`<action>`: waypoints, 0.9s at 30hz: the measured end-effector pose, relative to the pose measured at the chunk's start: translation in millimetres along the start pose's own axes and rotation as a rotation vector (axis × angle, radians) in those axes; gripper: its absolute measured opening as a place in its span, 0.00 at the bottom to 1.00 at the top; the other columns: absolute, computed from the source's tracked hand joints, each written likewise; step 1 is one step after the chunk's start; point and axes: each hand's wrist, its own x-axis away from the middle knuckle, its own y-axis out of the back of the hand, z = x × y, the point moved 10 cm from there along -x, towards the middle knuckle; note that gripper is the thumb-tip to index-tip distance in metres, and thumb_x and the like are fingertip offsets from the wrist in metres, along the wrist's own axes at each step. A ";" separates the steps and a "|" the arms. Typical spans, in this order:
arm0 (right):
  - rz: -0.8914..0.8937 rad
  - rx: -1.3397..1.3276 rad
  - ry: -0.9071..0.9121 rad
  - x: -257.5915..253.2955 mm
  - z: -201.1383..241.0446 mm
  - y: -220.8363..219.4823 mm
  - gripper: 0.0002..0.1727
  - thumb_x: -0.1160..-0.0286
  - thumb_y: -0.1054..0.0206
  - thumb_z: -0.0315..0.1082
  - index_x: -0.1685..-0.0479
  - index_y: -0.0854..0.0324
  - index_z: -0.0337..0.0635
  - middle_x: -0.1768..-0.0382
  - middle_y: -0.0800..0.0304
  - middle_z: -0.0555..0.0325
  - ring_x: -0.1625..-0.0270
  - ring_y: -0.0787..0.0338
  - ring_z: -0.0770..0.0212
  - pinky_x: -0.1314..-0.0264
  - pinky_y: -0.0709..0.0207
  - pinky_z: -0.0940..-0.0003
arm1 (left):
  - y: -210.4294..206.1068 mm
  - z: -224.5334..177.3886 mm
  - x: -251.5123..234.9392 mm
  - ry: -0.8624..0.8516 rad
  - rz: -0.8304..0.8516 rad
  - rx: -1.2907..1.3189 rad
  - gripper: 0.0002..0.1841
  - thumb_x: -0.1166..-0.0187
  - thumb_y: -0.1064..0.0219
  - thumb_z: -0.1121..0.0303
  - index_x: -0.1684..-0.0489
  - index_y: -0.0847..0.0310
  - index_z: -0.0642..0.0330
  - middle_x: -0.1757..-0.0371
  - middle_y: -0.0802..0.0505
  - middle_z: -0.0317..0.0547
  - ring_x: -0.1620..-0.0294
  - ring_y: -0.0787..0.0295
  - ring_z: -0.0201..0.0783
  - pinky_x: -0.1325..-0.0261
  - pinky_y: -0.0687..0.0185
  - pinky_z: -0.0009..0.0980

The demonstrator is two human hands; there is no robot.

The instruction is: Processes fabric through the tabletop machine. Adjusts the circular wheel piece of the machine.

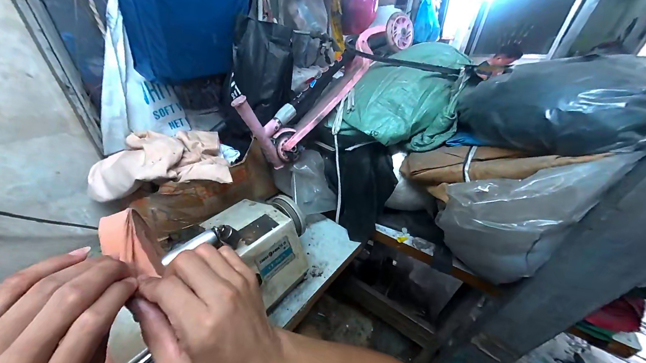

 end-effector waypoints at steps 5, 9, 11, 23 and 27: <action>0.106 -0.726 -0.286 10.9 -28.2 -19.6 0.08 0.21 0.37 0.26 0.57 0.15 0.27 0.62 0.16 0.52 0.62 0.18 0.69 0.59 0.21 0.76 | 0.4 7.9 10.4 0.193 -0.128 0.215 0.08 0.12 0.39 0.65 0.44 0.22 0.55 0.35 0.14 0.51 0.28 0.20 0.46 0.25 0.25 0.42; -0.045 -0.950 -0.429 37.3 -49.1 -26.8 0.10 0.23 0.31 0.25 0.50 0.17 0.26 0.57 0.15 0.52 0.58 0.15 0.70 0.54 0.17 0.76 | -28.0 23.5 21.1 0.488 -0.209 0.514 0.26 0.14 0.39 0.47 0.21 0.28 0.47 0.13 0.29 0.49 0.16 0.29 0.46 0.22 0.22 0.44; -0.097 -0.751 -0.420 51.8 -51.7 -27.2 0.18 0.24 0.26 0.33 0.44 0.24 0.30 0.55 0.16 0.52 0.56 0.15 0.69 0.52 0.15 0.74 | -43.1 26.4 29.7 0.628 -0.258 0.641 0.34 0.15 0.39 0.44 0.12 0.36 0.48 0.07 0.39 0.50 0.14 0.31 0.49 0.24 0.20 0.44; 0.323 -0.984 -0.452 45.5 -58.5 -116.1 0.67 0.26 0.63 0.81 0.10 0.62 0.21 0.17 0.33 0.41 0.18 0.29 0.71 0.12 0.37 0.68 | -111.8 41.6 51.2 0.995 -0.496 0.967 0.52 0.18 0.65 0.26 0.03 0.63 0.59 0.04 0.48 0.53 0.05 0.52 0.39 0.05 0.54 0.40; 0.466 -0.915 -0.382 47.2 -27.9 -122.6 0.59 0.19 0.60 0.75 0.17 0.47 0.18 0.29 0.19 0.45 0.29 0.18 0.72 0.20 0.26 0.68 | -90.1 28.1 79.1 0.961 -0.672 0.977 0.43 0.15 0.47 0.36 0.08 0.48 0.58 0.16 0.24 0.37 0.18 0.28 0.26 0.16 0.32 0.30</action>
